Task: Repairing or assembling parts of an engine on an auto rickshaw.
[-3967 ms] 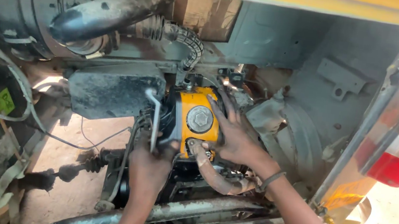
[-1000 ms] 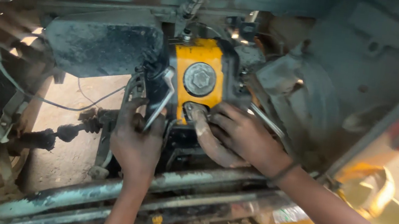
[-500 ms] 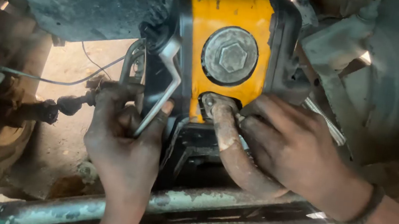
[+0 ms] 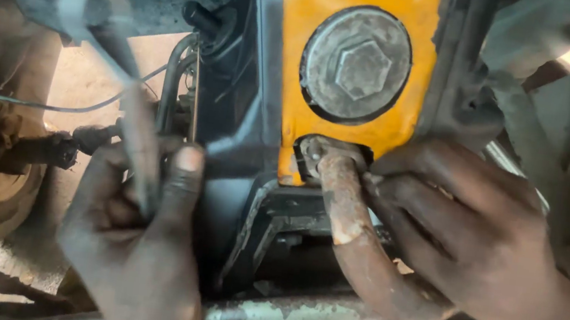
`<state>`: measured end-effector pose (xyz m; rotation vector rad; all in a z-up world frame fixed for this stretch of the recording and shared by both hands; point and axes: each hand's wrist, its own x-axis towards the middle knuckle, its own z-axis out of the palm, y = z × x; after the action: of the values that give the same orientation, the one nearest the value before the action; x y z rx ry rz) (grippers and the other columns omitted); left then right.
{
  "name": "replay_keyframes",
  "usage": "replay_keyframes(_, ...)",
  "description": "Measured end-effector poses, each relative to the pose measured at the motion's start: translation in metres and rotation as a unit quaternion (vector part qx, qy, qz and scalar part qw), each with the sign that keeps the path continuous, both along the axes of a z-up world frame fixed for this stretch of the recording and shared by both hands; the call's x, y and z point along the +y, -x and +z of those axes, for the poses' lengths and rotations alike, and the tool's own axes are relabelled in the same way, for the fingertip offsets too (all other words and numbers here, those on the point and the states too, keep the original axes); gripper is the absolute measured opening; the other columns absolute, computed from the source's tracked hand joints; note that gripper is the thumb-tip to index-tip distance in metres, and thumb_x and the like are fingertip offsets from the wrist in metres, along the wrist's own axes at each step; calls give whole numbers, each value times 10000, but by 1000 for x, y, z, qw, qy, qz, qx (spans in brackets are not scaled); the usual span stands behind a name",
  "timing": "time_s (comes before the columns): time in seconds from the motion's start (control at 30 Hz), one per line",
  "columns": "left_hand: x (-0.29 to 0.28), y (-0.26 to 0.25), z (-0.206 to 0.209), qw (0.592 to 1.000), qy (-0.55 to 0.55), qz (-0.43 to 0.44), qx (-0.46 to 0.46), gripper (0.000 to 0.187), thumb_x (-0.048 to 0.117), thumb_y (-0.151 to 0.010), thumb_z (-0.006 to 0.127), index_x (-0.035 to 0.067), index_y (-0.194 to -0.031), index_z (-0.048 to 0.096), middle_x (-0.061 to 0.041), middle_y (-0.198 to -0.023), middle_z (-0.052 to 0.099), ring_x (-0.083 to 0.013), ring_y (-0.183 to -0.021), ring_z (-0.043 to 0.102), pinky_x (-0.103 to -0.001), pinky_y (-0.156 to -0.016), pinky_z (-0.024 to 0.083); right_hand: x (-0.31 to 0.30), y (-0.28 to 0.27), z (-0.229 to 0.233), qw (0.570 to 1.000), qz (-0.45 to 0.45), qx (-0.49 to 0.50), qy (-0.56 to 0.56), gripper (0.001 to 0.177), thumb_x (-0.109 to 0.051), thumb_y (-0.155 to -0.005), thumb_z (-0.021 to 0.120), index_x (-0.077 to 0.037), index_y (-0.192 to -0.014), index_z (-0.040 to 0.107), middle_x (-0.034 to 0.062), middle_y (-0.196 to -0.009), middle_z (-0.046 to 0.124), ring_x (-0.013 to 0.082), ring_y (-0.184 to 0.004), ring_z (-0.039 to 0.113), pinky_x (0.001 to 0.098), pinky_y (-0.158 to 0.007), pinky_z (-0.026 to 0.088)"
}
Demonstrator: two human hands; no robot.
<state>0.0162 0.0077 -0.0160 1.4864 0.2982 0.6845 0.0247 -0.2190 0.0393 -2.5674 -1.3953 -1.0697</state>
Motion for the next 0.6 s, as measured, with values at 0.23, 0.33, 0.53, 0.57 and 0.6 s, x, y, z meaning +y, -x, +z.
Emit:
replay_keyframes(0.23,-4,-8,-1,996,88,17,-7,81,-37,-894,722,-2,-965,706,-40,-775,698,-44,-674,616,-167,-659,467,-5,-5,-6,996,-19,66,-53,151,-94,-777,727,34,-855,704,99,-891,672,192,-783,685,328,-566,533)
replay_keyframes(0.33,-3,-9,1,998,65,22,-10,78,-46,-910,733,-22,-979,709,-65,-775,681,-68,-663,583,-180,-650,434,-3,-5,-5,995,-34,78,-59,171,-107,-761,740,31,-858,710,102,-866,669,211,-762,680,332,-575,548)
replay_keyframes(0.53,-5,-12,7,995,89,41,36,88,-33,-864,716,-7,-947,705,-40,-776,719,-50,-684,652,-160,-694,502,-7,-6,-9,997,-19,66,-42,181,-96,-740,729,44,-844,683,134,-864,658,252,-810,686,348,-631,587)
replay_keyframes(0.57,-4,-11,3,995,84,36,25,90,-29,-875,724,-8,-962,711,-32,-777,706,-44,-679,627,-162,-679,479,-7,-6,-10,995,-30,82,-52,177,-99,-741,746,39,-838,691,123,-857,662,245,-806,689,349,-632,588)
replay_keyframes(0.6,-4,-9,-2,996,79,30,15,92,-25,-887,731,-8,-976,717,-25,-779,693,-39,-674,601,-163,-664,455,-8,-4,-11,992,-43,100,-62,175,-102,-742,762,33,-832,698,113,-851,667,237,-802,691,349,-632,589)
